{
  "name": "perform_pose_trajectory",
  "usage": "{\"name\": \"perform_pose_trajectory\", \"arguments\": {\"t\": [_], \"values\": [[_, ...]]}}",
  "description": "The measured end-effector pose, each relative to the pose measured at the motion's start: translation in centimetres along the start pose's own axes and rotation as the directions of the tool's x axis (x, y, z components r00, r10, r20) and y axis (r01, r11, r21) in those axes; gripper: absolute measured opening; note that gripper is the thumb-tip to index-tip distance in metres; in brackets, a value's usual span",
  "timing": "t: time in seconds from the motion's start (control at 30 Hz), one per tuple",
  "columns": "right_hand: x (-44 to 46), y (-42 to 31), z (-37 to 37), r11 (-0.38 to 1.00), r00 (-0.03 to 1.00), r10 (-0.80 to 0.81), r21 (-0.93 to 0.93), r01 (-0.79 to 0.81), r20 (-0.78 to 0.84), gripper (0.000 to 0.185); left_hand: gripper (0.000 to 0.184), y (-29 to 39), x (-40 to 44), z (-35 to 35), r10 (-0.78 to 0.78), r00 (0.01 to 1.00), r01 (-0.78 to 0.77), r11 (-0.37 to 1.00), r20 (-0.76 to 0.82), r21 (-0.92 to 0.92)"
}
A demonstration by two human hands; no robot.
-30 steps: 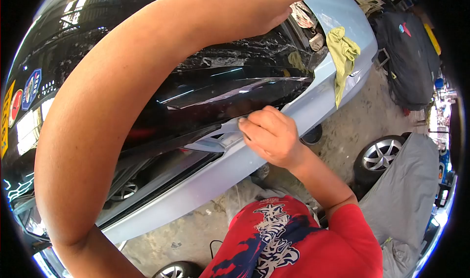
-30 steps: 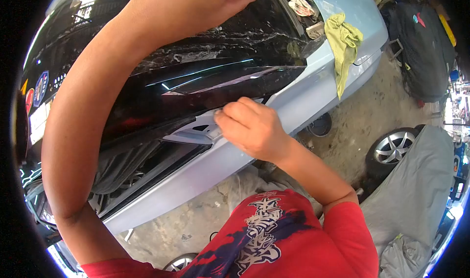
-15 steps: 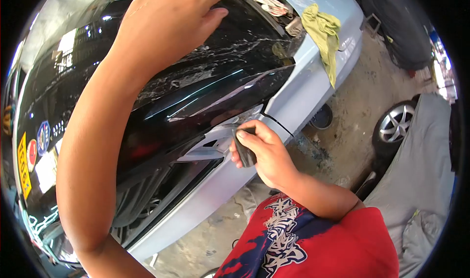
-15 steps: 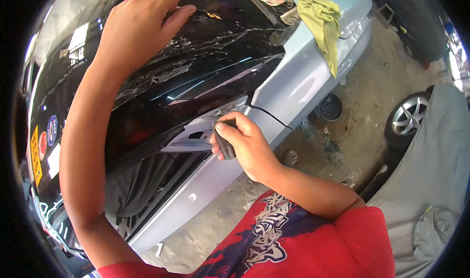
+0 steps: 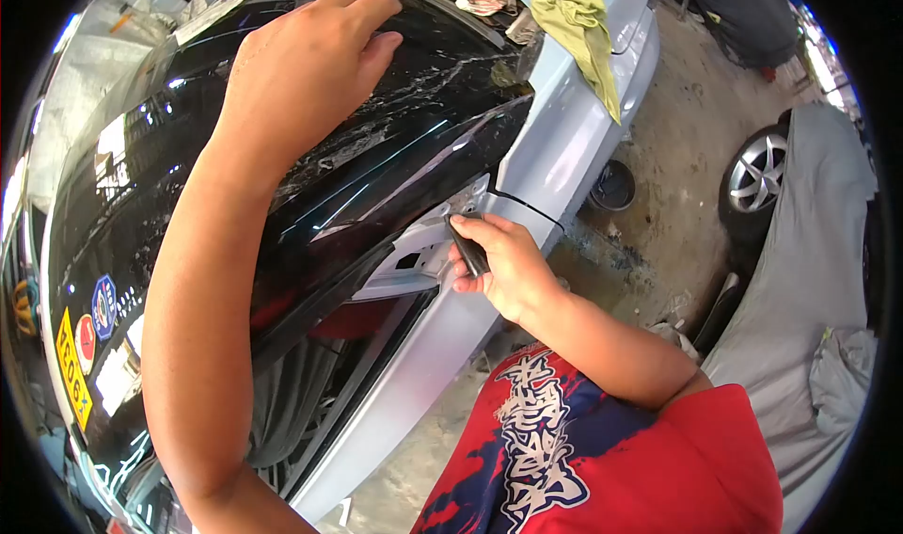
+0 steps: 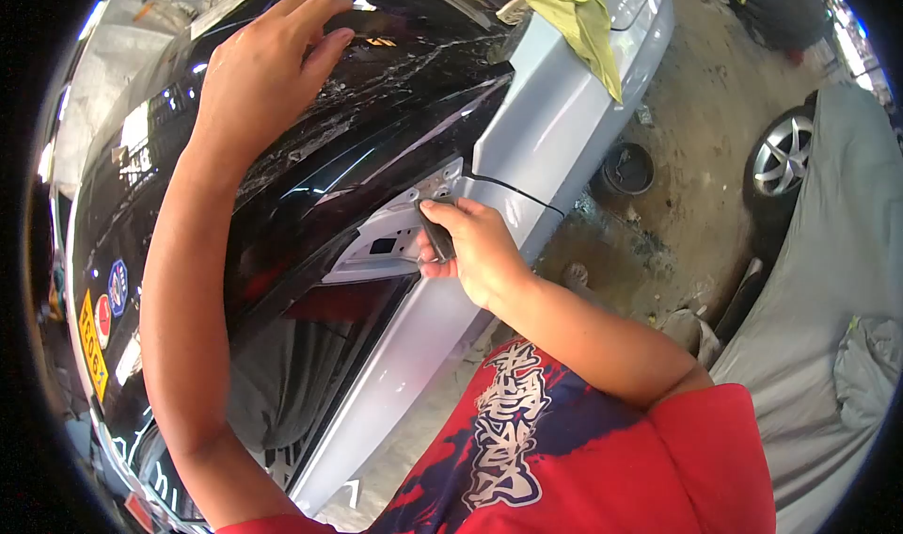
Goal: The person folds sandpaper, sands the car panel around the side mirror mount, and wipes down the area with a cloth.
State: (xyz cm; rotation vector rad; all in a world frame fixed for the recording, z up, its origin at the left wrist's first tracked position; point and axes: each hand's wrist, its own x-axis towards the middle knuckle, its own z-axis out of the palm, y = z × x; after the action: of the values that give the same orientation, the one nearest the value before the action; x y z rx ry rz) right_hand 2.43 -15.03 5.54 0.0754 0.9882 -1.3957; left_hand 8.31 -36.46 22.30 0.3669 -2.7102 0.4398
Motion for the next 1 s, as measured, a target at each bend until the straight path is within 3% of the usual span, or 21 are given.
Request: {"name": "perform_pose_trajectory", "arguments": {"t": [0.37, 0.5, 0.63, 1.0], "values": [[0.6, 1.0, 0.2, 0.997, 0.994, -0.060, 0.048, 0.064, -0.093, 0.020, 0.024, 0.9, 0.1, -0.1, 0.028, 1.000, -0.028, 0.999, 0.012, -0.025], [-0.8, 0.8, 2.8, 0.994, 0.996, -0.089, 0.068, 0.089, 0.001, 0.019, 0.023, 0.9, 0.1, 0.0, 0.021, 0.999, -0.021, 1.000, 0.028, -0.022], [0.2, 1.0, 0.7, 0.995, 0.994, -0.087, 0.045, 0.090, -0.063, 0.019, 0.023, 1.0, 0.0, 0.2, 0.043, 0.999, -0.043, 0.999, 0.005, -0.030], [-0.2, 1.2, 1.8, 0.994, 0.995, -0.099, 0.046, 0.099, -0.007, 0.020, 0.024, 0.4, 0.1, 0.2, 0.056, 0.998, -0.055, 0.998, 0.004, -0.017]]}}
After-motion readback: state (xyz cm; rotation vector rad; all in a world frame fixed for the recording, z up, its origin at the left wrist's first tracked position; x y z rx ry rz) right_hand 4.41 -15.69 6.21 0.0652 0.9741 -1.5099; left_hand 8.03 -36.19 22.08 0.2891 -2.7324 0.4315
